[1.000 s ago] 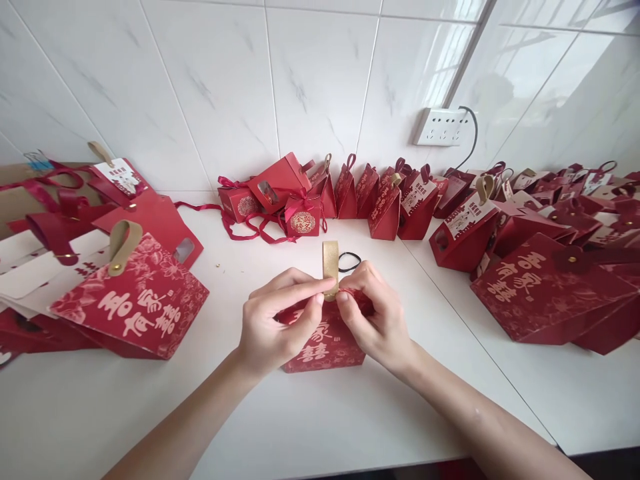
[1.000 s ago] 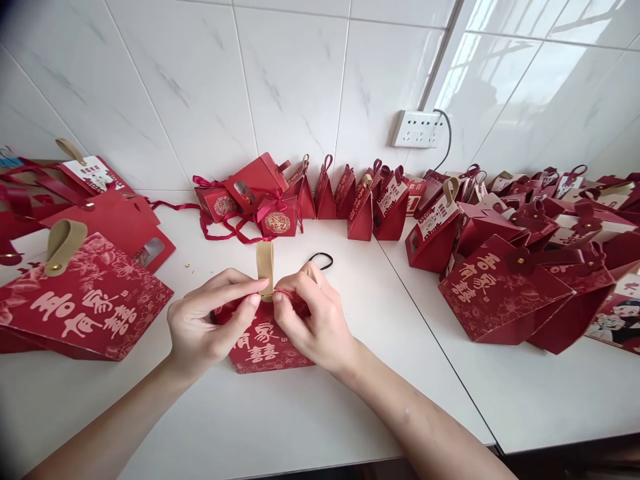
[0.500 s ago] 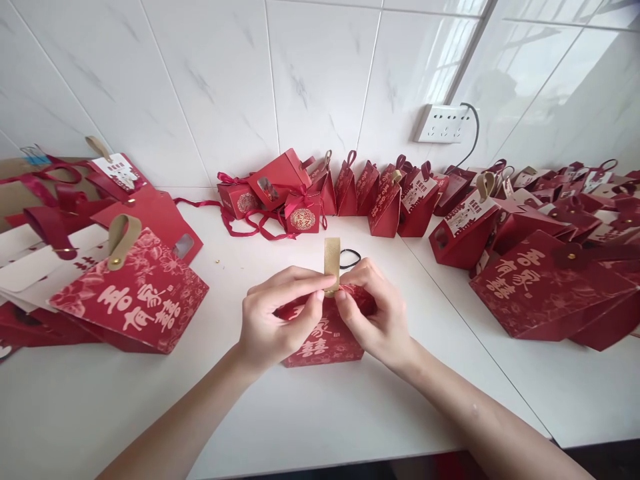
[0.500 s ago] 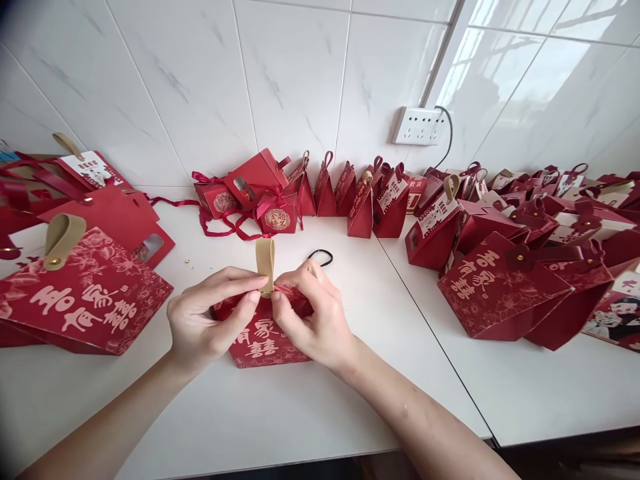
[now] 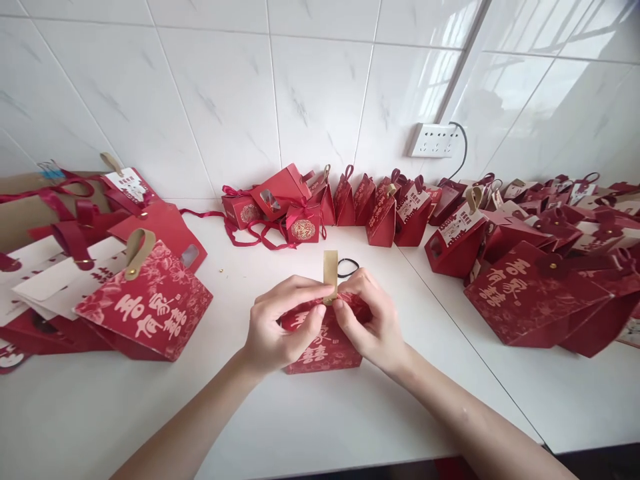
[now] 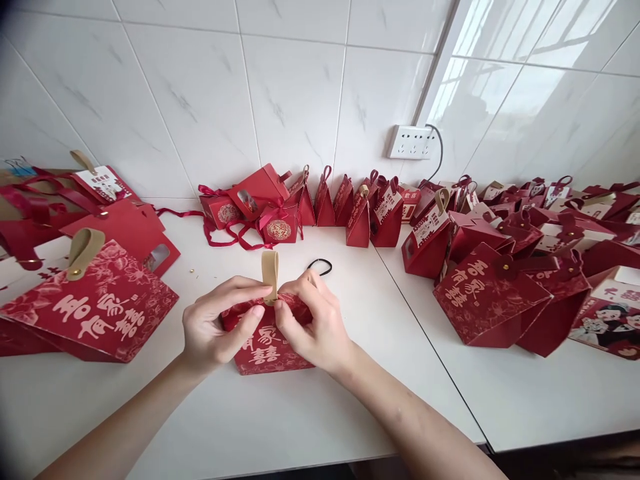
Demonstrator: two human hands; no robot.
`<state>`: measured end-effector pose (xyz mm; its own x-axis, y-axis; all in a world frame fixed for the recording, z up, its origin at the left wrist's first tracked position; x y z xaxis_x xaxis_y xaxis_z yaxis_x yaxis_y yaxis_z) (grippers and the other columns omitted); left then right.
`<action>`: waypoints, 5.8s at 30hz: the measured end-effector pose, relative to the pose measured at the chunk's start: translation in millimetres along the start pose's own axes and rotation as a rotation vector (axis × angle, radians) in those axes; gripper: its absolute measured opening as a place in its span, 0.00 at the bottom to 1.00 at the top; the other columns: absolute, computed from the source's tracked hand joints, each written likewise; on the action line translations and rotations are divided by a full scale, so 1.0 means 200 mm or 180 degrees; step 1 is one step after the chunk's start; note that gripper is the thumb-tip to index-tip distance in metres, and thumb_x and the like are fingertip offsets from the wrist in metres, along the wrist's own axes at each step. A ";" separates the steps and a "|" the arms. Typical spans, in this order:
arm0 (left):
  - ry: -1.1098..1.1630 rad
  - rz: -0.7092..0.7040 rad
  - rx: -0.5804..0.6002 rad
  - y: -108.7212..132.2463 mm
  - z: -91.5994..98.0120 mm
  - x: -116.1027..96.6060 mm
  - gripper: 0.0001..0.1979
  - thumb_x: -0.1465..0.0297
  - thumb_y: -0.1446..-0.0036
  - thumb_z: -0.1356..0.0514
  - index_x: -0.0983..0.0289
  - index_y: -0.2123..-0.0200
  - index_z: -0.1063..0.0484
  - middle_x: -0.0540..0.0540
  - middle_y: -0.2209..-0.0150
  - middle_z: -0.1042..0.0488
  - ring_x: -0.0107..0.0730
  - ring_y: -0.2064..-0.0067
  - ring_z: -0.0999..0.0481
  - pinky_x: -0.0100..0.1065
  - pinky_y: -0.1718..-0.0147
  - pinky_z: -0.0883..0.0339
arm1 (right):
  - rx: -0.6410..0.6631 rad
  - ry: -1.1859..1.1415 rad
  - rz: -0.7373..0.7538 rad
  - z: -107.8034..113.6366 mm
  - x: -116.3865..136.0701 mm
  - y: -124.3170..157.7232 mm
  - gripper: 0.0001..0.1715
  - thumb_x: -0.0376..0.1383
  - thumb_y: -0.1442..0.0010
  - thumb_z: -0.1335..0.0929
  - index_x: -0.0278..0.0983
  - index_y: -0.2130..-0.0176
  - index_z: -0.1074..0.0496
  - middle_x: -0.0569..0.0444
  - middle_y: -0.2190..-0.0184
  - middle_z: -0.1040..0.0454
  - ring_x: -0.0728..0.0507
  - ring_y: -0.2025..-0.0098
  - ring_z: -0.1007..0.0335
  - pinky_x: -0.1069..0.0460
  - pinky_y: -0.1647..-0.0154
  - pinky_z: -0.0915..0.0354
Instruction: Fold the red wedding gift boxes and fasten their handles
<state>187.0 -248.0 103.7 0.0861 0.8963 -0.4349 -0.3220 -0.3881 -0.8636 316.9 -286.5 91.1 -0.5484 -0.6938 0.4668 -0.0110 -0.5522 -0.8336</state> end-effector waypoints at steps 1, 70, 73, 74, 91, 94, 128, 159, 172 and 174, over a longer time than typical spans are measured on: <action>-0.0018 0.0015 -0.0006 0.00 0.00 0.00 0.12 0.79 0.45 0.41 0.62 0.59 0.23 0.53 0.67 0.21 0.27 0.68 0.22 0.27 0.71 0.26 | -0.0004 0.0012 -0.0041 0.00 0.00 0.00 0.05 0.29 0.40 0.36 0.38 0.68 0.34 0.57 0.75 0.37 0.48 0.73 0.40 0.53 0.75 0.41; 0.0347 0.1644 0.0111 0.04 -0.02 0.11 0.05 0.71 0.48 0.40 0.64 0.75 0.28 0.49 0.76 0.26 0.24 0.74 0.28 0.24 0.74 0.35 | -0.0040 -0.0006 -0.0086 0.00 -0.01 0.01 0.08 0.28 0.41 0.37 0.39 0.70 0.36 0.58 0.76 0.37 0.49 0.73 0.40 0.54 0.75 0.42; 0.0334 0.1601 0.0126 0.04 -0.02 0.10 0.06 0.70 0.48 0.40 0.64 0.76 0.28 0.49 0.76 0.26 0.26 0.74 0.28 0.25 0.73 0.34 | -0.0004 -0.0011 -0.0062 0.00 -0.01 0.01 0.07 0.30 0.41 0.36 0.38 0.70 0.36 0.57 0.76 0.37 0.48 0.73 0.40 0.53 0.75 0.41; 0.0351 0.1607 0.0140 0.03 -0.02 0.10 0.06 0.70 0.48 0.40 0.64 0.76 0.28 0.49 0.76 0.25 0.26 0.74 0.28 0.26 0.73 0.34 | 0.0009 -0.0016 -0.0076 -0.01 -0.01 0.01 0.06 0.30 0.41 0.36 0.38 0.70 0.36 0.57 0.76 0.37 0.48 0.72 0.40 0.53 0.75 0.41; 0.0520 0.1665 0.0260 0.05 -0.03 0.12 0.06 0.68 0.47 0.41 0.64 0.72 0.27 0.51 0.74 0.25 0.29 0.73 0.27 0.28 0.73 0.33 | 0.0008 0.0021 -0.0056 0.00 -0.01 0.01 0.07 0.28 0.40 0.36 0.39 0.68 0.35 0.57 0.74 0.37 0.49 0.72 0.41 0.53 0.74 0.41; 0.0372 0.1624 0.0198 0.04 -0.02 0.12 0.06 0.68 0.47 0.40 0.64 0.73 0.27 0.50 0.75 0.26 0.27 0.74 0.28 0.26 0.73 0.33 | 0.0013 0.0023 -0.0062 0.00 -0.01 0.01 0.07 0.28 0.39 0.36 0.39 0.68 0.36 0.57 0.74 0.37 0.49 0.72 0.41 0.53 0.74 0.42; 0.0417 0.1758 0.0207 0.05 -0.02 0.15 0.08 0.66 0.49 0.39 0.63 0.76 0.29 0.49 0.78 0.29 0.27 0.76 0.31 0.29 0.75 0.36 | 0.0046 0.0061 -0.0054 0.01 -0.01 -0.01 0.08 0.28 0.42 0.38 0.39 0.72 0.38 0.58 0.76 0.40 0.50 0.75 0.44 0.54 0.76 0.44; 0.0376 0.1710 -0.0713 0.11 0.05 0.26 0.24 0.54 0.42 0.45 0.60 0.46 0.39 0.60 0.47 0.32 0.43 0.45 0.31 0.44 0.49 0.35 | 0.1178 -0.1379 -0.2252 0.02 -0.40 0.09 0.19 0.49 0.42 0.33 0.35 0.61 0.29 0.50 0.63 0.24 0.45 0.65 0.27 0.53 0.68 0.31; 0.0046 0.0660 0.0702 0.17 -0.12 0.17 0.37 0.58 0.40 0.43 0.54 0.34 0.59 0.64 0.37 0.47 0.48 0.38 0.40 0.49 0.44 0.37 | -0.0553 -0.4045 -0.4133 -0.16 -0.39 0.21 0.11 0.27 0.39 0.39 0.34 0.60 0.29 0.54 0.70 0.23 0.51 0.70 0.25 0.57 0.67 0.25; -0.0127 0.0419 0.0728 0.17 -0.12 0.16 0.38 0.60 0.39 0.43 0.55 0.34 0.62 0.66 0.38 0.47 0.48 0.38 0.39 0.48 0.46 0.35 | -0.0429 -0.4140 -0.4111 -0.18 -0.39 0.23 0.12 0.26 0.41 0.39 0.33 0.62 0.29 0.54 0.72 0.23 0.51 0.73 0.26 0.59 0.69 0.27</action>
<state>201.9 -238.7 53.5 -0.0065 0.8509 -0.5253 -0.5331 -0.4474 -0.7181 328.7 -240.9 5.9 0.7729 0.1707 0.6111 0.0545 -0.9774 0.2040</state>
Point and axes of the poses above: each hand's wrist, its own y-axis away from the middle knuckle, its own z-axis out of the back of the hand, x = y × z, the point moved 6 cm from there along -y, towards the middle knuckle
